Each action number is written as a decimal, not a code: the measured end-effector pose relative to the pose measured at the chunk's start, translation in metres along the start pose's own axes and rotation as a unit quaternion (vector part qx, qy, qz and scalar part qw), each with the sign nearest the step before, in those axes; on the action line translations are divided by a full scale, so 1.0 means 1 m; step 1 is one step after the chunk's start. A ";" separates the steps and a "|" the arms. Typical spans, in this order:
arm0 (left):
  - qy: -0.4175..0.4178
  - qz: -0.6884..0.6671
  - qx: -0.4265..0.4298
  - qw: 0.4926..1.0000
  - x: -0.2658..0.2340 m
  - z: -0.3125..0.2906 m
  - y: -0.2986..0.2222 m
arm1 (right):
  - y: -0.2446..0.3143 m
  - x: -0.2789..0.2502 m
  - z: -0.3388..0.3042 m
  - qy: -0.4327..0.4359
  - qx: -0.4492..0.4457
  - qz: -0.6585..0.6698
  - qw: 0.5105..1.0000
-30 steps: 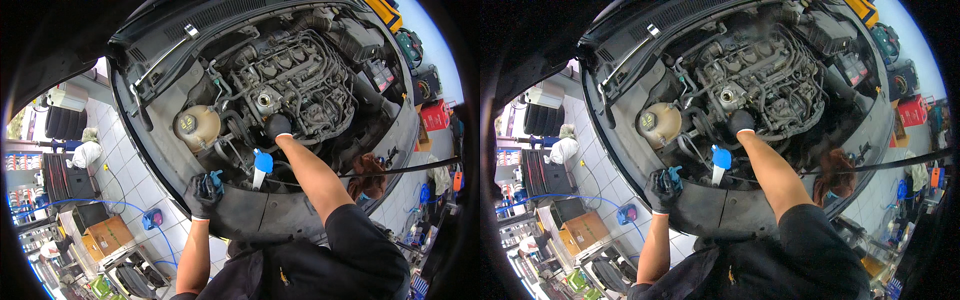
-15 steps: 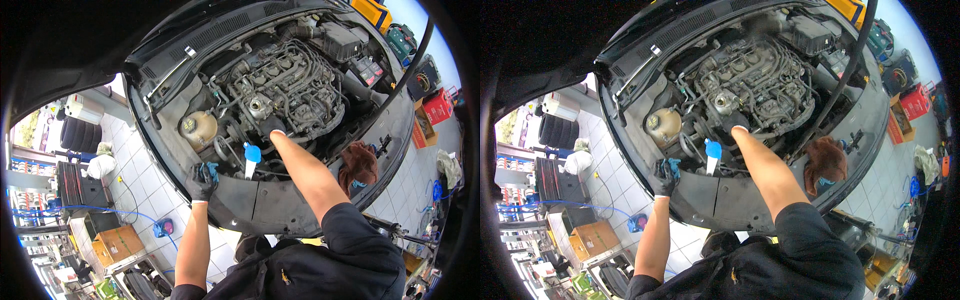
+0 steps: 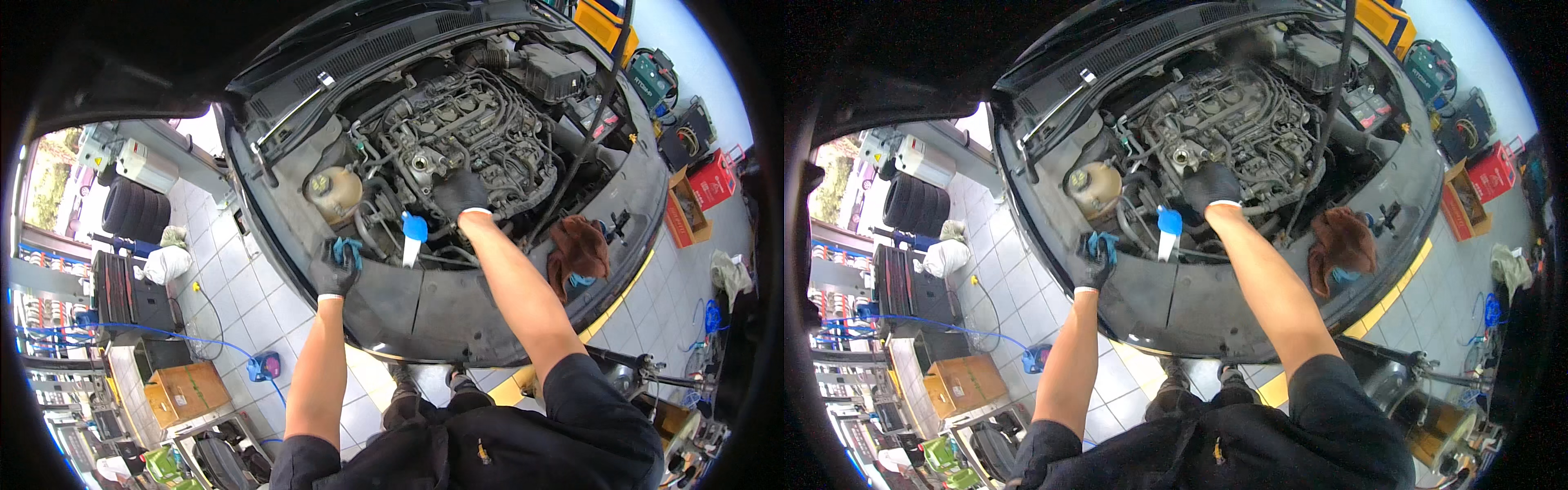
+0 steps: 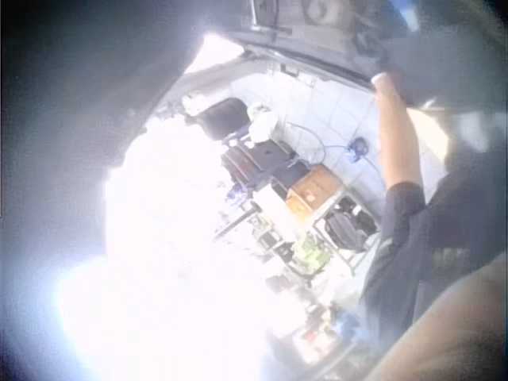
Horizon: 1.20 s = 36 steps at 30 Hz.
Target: The person pours engine oil from a blue container into the car engine using a metal funnel. They check the oil level with the dipstick, wipe it with a blue cloth, and continue pouring from a second container.
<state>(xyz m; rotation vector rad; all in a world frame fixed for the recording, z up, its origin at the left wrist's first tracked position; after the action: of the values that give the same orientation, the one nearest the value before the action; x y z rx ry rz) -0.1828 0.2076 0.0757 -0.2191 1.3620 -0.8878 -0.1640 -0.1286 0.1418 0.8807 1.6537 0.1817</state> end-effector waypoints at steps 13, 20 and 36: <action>0.021 -0.744 -0.149 0.651 -0.033 -0.078 -0.015 | -0.028 -0.260 -0.463 -0.392 -0.204 0.235 0.866; 0.137 -0.902 -0.041 0.408 -0.117 -0.204 -0.066 | -0.052 -0.216 -0.586 -0.524 -0.176 -0.341 0.761; -0.174 -0.807 -0.041 0.563 -0.321 -0.407 0.007 | -0.065 -0.030 -0.460 -0.139 -0.226 0.166 0.950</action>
<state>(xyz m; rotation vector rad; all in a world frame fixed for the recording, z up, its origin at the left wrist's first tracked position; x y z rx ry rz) -0.5319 0.5652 0.2129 -1.8275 0.4571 -2.0826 -0.6041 -0.0395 0.2639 0.7808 1.1286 0.6163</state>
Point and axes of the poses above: each hand's wrist, its own z-axis towards the middle knuckle, its own x-axis out of the palm, y = z × x, the point moved 4 cm from there along z, towards the middle knuckle, and after that the axes turned 15 degrees about y, right-handed, at the moved point
